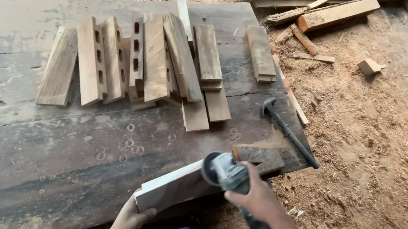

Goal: The person uses a handheld electric sander to smooth the surfaces and edges of rectangular wooden pieces with elongated cutouts. They hold each piece with one hand and guide the sander with the other, flipping the wood to treat multiple sides. Finished pieces are stacked on the workbench.

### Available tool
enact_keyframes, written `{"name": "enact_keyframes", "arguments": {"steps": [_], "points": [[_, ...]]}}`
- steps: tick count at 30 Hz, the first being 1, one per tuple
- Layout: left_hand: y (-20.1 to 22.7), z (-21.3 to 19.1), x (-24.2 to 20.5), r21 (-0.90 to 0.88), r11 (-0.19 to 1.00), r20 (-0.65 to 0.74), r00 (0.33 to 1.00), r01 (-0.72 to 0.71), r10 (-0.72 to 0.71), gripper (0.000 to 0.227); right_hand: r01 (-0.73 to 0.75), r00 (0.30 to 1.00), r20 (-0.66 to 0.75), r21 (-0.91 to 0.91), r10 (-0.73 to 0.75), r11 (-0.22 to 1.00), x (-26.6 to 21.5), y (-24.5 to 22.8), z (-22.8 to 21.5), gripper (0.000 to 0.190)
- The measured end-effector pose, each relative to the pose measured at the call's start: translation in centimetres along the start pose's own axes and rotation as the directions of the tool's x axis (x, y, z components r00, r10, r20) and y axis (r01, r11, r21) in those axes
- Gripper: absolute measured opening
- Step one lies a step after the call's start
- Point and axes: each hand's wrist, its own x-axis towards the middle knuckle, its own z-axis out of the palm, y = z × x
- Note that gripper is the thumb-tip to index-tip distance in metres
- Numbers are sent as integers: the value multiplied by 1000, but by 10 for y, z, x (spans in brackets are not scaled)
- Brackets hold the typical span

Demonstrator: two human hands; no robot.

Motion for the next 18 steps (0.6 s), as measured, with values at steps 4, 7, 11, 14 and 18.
{"name": "enact_keyframes", "arguments": {"steps": [4, 7, 11, 14, 18], "points": [[-3, -9, 6, 20, 996, -39, 996, 84, -83, 69, -174, 970, -175, -2, 171, 985, 33, 31, -31, 111], [12, -19, 4, 15, 990, -12, 990, 139, -139, 64, -187, 951, -230, 115, 209, 976, 50, 59, -45, 103], [47, -30, -2, -141, 966, -176, 955, 215, -238, 76, 144, 924, -383, 319, -12, 937, 47, 105, -37, 96], [74, -30, -6, -179, 919, -372, 840, 352, -395, 75, 264, 897, -430, 337, -102, 904, 45, 124, -17, 92], [92, -26, -12, -143, 854, -367, 774, 501, -515, 66, 343, 882, -436, 332, -179, 879, 31, 133, 5, 92]]}}
